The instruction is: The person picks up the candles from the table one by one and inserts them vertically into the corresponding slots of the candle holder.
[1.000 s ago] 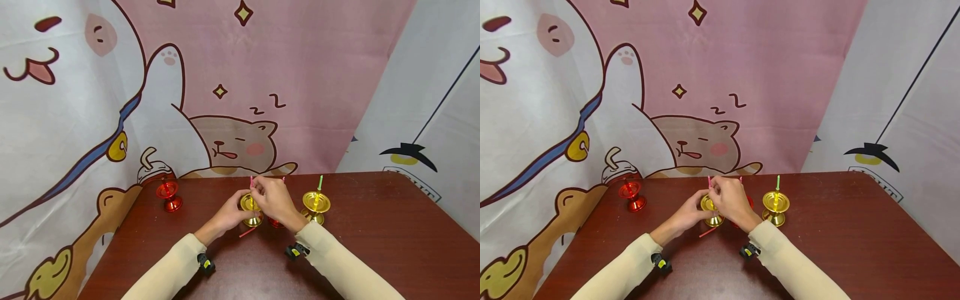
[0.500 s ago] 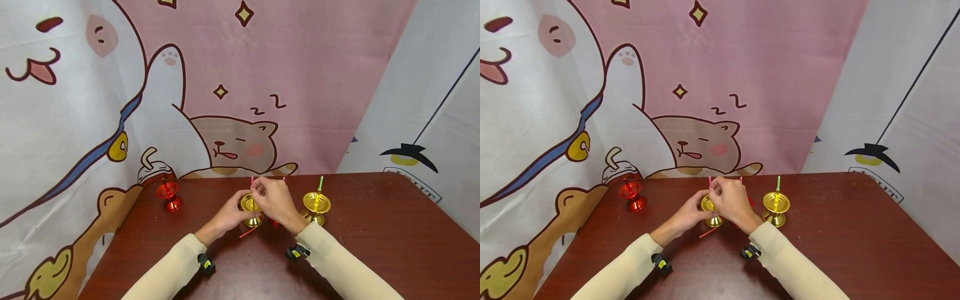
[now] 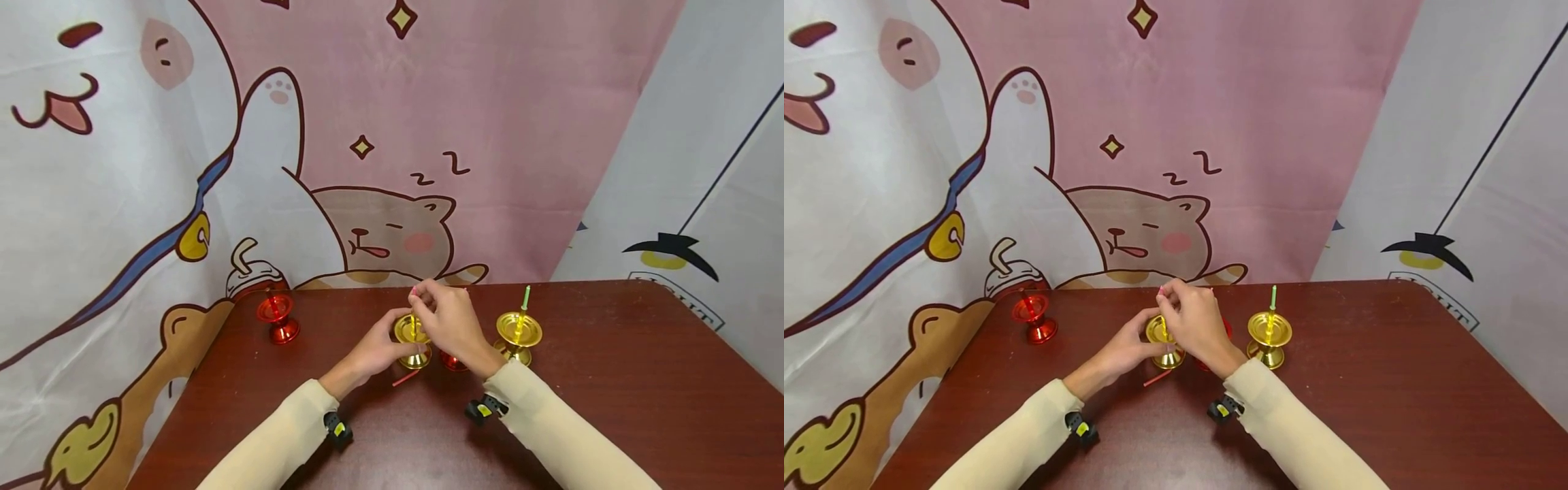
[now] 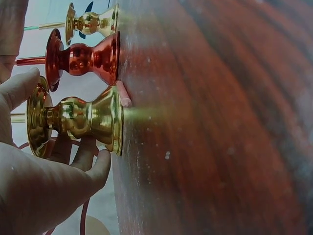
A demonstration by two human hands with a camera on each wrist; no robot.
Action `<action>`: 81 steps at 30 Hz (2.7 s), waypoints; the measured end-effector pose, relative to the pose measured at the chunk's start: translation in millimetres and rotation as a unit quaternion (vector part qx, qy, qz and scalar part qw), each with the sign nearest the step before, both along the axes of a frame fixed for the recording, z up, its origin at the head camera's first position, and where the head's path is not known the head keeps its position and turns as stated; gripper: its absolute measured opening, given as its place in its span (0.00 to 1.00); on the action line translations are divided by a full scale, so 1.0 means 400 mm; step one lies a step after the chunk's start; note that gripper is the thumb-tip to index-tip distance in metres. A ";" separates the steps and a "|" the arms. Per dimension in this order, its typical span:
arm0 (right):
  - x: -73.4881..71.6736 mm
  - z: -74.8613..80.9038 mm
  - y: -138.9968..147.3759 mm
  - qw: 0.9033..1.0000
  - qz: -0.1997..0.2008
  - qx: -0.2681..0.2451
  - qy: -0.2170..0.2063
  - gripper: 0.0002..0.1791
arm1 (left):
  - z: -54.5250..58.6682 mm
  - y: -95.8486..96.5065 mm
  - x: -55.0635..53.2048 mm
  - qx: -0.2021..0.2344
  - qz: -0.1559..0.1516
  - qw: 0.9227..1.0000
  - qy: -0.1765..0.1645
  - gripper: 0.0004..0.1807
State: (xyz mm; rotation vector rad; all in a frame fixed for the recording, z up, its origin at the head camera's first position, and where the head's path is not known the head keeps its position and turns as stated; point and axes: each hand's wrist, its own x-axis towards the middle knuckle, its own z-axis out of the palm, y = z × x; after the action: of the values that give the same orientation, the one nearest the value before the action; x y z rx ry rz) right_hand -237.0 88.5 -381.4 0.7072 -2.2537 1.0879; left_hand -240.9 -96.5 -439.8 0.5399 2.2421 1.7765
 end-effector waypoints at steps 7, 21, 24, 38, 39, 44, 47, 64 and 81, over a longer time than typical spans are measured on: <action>-0.003 0.005 0.004 1.000 0.014 0.025 0.010 0.04 | -0.002 0.000 -0.004 -0.007 0.005 1.000 0.009 0.40; 0.000 -0.002 -0.003 0.999 0.010 0.032 0.009 0.05 | -0.003 -0.002 0.000 -0.010 0.011 1.000 0.014 0.40; 0.002 -0.001 -0.001 0.999 0.005 0.033 0.005 0.04 | -0.004 -0.002 -0.001 -0.009 0.007 1.000 0.008 0.40; 0.066 -0.023 0.041 0.998 0.010 0.050 -0.048 0.08 | -0.002 0.001 -0.004 -0.013 0.016 1.000 0.019 0.39; 0.074 -0.028 0.045 0.996 0.020 0.062 -0.055 0.08 | -0.003 0.002 -0.004 -0.014 0.017 0.999 0.026 0.38; 0.104 -0.069 0.048 0.983 0.078 0.133 -0.096 0.08 | -0.003 0.000 -0.006 -0.019 0.024 0.999 0.038 0.37; 0.111 -0.102 0.038 0.973 0.099 0.159 -0.131 0.11 | -0.004 -0.007 -0.006 -0.026 0.027 0.999 0.035 0.38; 0.119 -0.153 0.000 0.968 0.094 0.175 -0.154 0.09 | 0.041 -0.165 0.004 0.029 0.116 0.992 0.030 0.30; 0.077 -0.245 0.010 0.967 0.163 0.181 -0.072 0.13 | 0.110 -0.386 0.044 0.092 0.349 0.922 0.137 0.16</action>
State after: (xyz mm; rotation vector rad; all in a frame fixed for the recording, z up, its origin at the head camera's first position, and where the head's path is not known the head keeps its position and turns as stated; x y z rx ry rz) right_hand -206.1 92.6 -479.4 1.2204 -2.5552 0.8977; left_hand -223.1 -251.1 -396.0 -0.0143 2.6984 2.3834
